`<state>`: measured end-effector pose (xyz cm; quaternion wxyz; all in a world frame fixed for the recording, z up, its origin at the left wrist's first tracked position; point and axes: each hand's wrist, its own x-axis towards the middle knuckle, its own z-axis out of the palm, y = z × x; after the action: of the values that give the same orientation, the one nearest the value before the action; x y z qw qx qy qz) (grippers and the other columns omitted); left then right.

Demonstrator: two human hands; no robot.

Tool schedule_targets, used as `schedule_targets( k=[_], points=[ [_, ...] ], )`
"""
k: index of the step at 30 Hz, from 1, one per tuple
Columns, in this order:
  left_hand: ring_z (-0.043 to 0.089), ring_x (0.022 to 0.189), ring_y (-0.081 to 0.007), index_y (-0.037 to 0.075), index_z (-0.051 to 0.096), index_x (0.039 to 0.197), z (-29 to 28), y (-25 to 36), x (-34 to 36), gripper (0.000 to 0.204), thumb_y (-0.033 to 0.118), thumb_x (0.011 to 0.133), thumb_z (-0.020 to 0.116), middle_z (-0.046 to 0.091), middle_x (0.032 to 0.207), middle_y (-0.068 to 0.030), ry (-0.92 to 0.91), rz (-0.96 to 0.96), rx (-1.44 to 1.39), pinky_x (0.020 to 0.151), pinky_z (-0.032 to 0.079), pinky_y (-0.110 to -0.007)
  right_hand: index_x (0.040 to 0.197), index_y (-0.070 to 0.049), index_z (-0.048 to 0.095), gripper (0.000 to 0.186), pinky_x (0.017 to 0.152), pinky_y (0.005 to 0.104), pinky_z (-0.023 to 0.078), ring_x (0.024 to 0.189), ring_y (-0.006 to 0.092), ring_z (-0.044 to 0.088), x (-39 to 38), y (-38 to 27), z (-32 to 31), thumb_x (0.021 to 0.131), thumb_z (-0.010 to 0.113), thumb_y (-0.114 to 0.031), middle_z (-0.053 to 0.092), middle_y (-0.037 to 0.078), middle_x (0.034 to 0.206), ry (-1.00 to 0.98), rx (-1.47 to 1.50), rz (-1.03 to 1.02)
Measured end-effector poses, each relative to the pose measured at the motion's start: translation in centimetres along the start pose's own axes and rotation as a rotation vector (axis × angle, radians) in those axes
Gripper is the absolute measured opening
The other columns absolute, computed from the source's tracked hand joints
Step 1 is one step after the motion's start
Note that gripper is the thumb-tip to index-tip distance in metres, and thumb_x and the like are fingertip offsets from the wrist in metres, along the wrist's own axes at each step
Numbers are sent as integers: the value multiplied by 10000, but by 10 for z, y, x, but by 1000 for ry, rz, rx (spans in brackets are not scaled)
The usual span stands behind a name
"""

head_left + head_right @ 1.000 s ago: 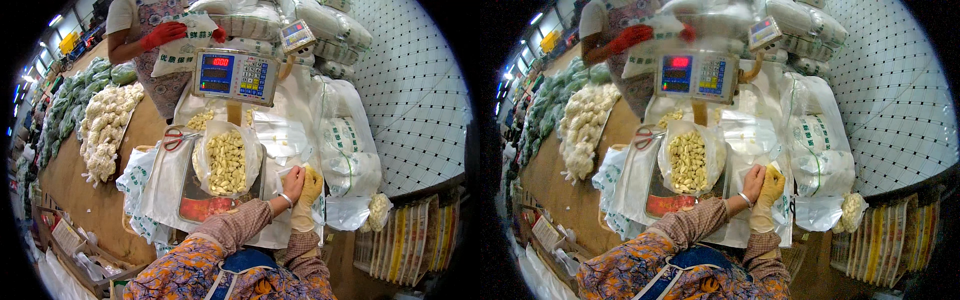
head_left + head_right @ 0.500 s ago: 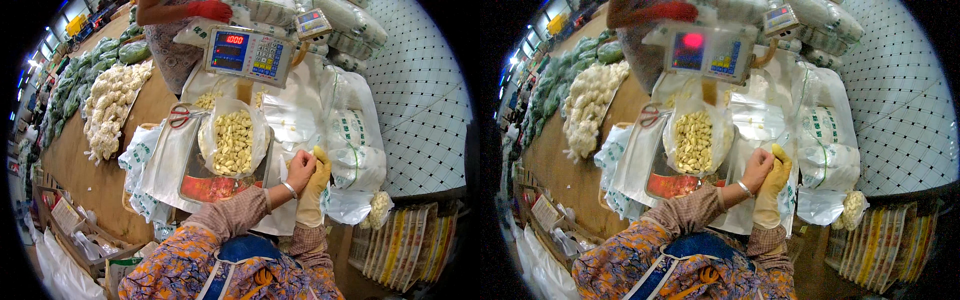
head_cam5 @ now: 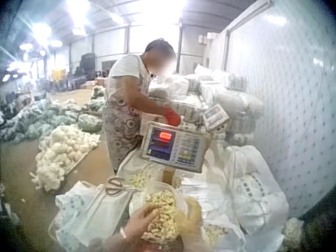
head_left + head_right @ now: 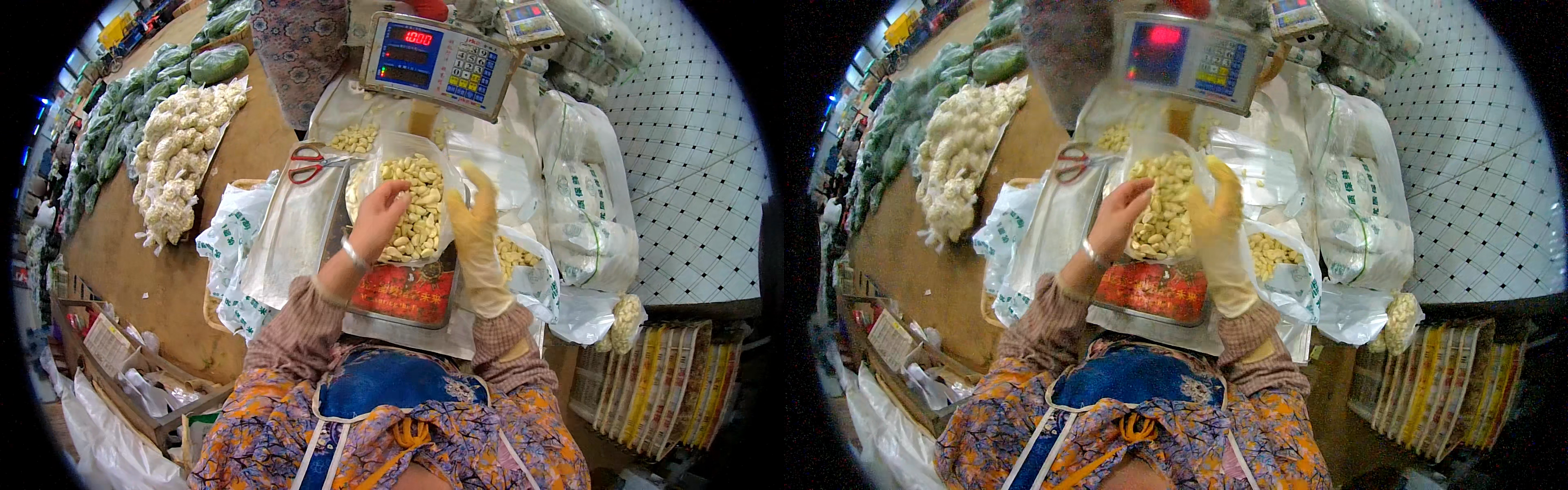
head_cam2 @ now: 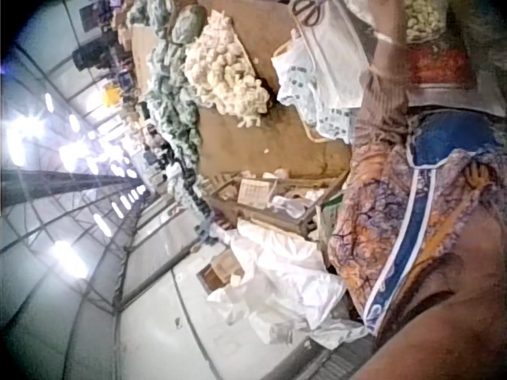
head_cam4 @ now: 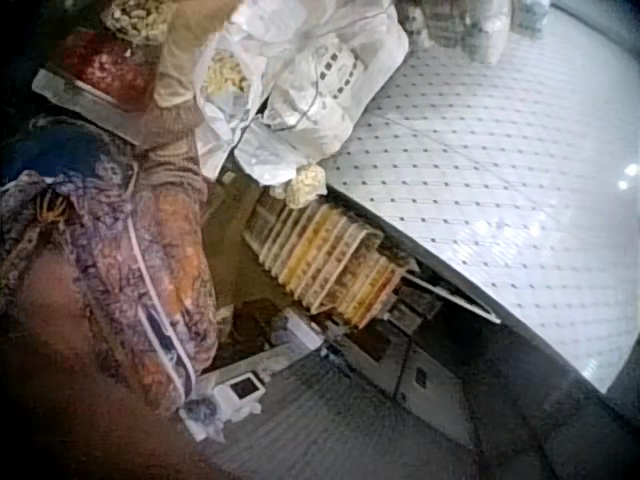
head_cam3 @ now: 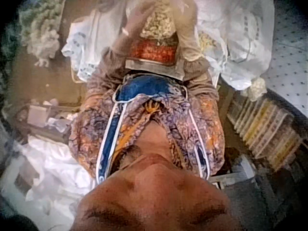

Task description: The person fills plastic bags with peeled garlic cloves from a tray, weighs each bag on a digital scale, and uses scissors to trim the bags.

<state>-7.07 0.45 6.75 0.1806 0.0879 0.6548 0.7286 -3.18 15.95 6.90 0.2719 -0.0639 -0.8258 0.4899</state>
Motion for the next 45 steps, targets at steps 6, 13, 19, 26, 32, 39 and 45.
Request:
schedule_targets(
  k=[6, 13, 19, 26, 32, 39, 45],
  points=[
    [391, 1002, -322, 15, 454, 1014, -23, -18, -41, 505, 166, 602, 703, 439, 1046, -167, 552, 674, 829, 871, 305, -392, 1249, 64, 204, 896, 969, 355, 238, 1181, 329, 277, -46, 25, 10, 637, 665, -402, 288, 255, 1255, 11, -233, 205],
    [480, 746, -237, 24, 499, 771, -67, -70, -17, 187, 115, 689, 641, 489, 753, -96, 410, 468, 518, 679, 383, -324, 879, 5, 532, 350, 693, 354, 432, 753, 268, 537, -16, 45, -1, 743, 595, -311, 570, 129, 812, -18, -426, 337],
    [454, 722, -48, 26, 520, 792, -54, 48, -43, 45, 60, 791, 550, 511, 757, 31, 329, 539, -43, 655, 378, -185, 813, -35, 544, 87, 652, 253, 425, 705, 125, 529, 7, -34, -47, 825, 492, -103, 595, 52, 776, 255, 251, 24],
    [455, 794, -53, 49, 518, 871, -72, 95, -42, 79, 21, 797, 527, 496, 865, 18, 443, 770, -71, 700, 381, -189, 789, -14, 521, 65, 644, 255, 404, 674, 111, 505, 3, -99, -64, 794, 518, -79, 569, 47, 731, 175, 203, -130],
    [495, 855, -135, 73, 293, 1184, -57, 15, -37, 481, 72, 778, 550, 468, 972, -61, -322, 493, -90, 751, 418, -282, 767, -2, 510, 141, 681, 310, 409, 747, 244, 510, -23, -59, -51, 659, 592, -40, 541, 115, 838, 23, 32, -326],
    [515, 649, -198, 56, 474, 946, -16, 14, -73, 296, 313, 804, 512, 532, 713, -81, -370, 772, 511, 586, 418, -313, 783, -35, 565, 155, 791, 306, 400, 961, 212, 498, -37, -127, -18, 654, 645, -63, 551, 102, 1001, -743, 327, -461],
    [317, 451, -72, 106, 392, 806, -33, 16, -81, 303, 395, 879, 340, 319, 517, 21, -430, -20, -55, 421, 277, -204, 822, -15, 566, 64, 667, 221, 413, 781, 93, 507, -50, -52, 0, 764, 578, -41, 570, 11, 817, -630, 371, 253]
  ],
)
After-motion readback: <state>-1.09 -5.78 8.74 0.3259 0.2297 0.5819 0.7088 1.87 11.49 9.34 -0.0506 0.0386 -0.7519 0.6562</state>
